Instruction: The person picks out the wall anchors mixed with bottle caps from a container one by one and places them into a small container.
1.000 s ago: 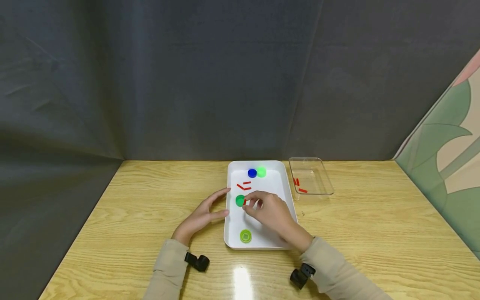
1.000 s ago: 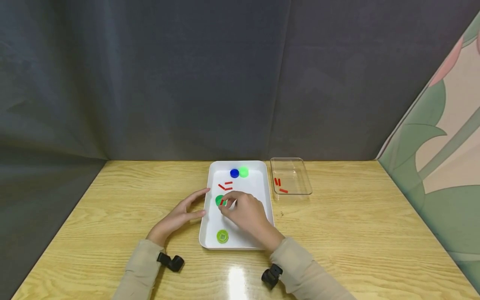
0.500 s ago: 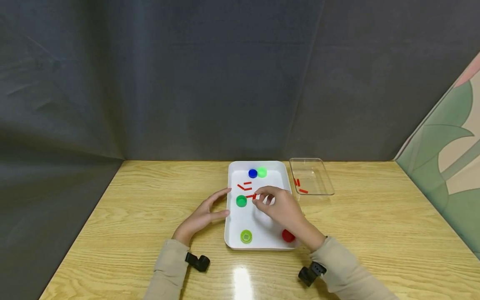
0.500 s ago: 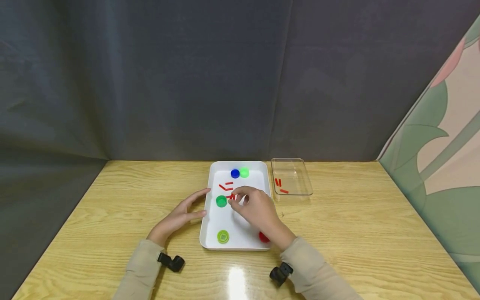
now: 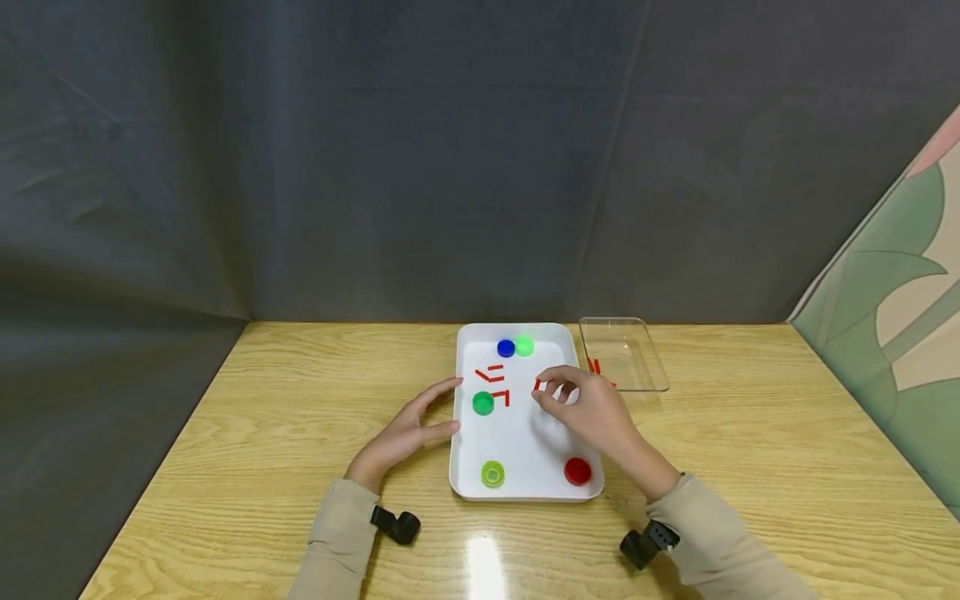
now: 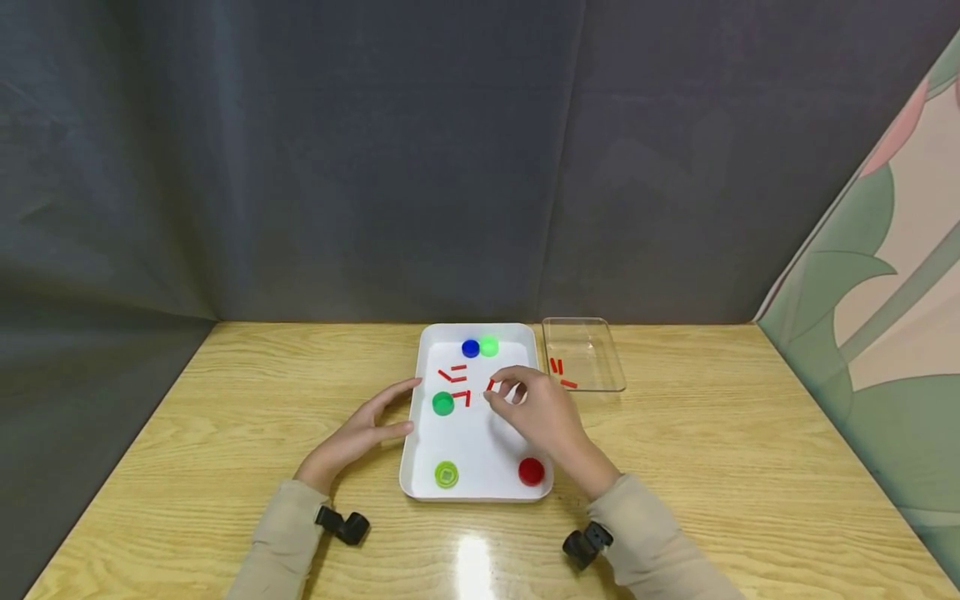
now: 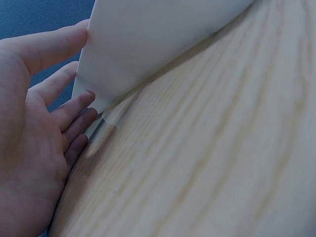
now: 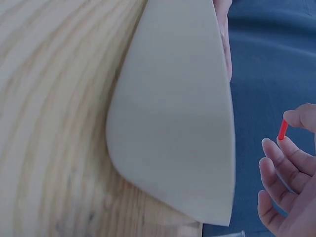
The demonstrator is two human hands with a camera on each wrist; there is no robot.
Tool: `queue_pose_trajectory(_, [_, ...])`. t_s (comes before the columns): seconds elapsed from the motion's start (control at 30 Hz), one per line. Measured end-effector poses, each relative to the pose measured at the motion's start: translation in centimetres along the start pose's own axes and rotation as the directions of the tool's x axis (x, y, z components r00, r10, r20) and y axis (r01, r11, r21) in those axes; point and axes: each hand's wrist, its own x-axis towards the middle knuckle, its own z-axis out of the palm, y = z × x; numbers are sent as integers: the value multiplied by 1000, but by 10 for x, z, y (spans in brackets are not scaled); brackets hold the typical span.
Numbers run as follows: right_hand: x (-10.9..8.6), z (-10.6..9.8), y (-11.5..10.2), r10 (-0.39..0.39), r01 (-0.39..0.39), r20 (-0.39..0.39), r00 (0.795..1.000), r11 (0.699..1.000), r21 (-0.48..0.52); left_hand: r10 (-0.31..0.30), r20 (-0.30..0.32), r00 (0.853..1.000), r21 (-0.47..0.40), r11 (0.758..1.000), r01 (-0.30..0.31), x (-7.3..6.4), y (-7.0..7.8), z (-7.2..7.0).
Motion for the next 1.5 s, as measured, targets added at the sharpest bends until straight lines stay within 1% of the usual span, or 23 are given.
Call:
queue_pose_trajectory(0.2, [0, -9, 9, -1, 1, -31, 1000, 1000, -20, -13, -7, 1000, 0, 1000, 13, 0, 1, 1])
queue_pose_trajectory(0.6, [1, -28, 26, 25, -27, -61, 998, 999, -32, -5, 3, 1000, -4, 1000, 5, -1, 1, 0])
queue_pose_trajectory(0.93, [2, -41, 43, -1, -5, -118, 993, 999, -51, -9, 2, 1000, -6, 1000, 9, -1, 1, 1])
queue_pose_trajectory(1.3, [5, -52, 63, 10, -25, -148, 989, 995, -99, -12, -2, 1000, 8, 1000, 12, -1, 0, 1])
queue_pose_trajectory(1.5, [9, -55, 73, -38, 26, -145, 989, 996, -86, -8, 3, 1000, 6, 1000, 8, -1, 1, 1])
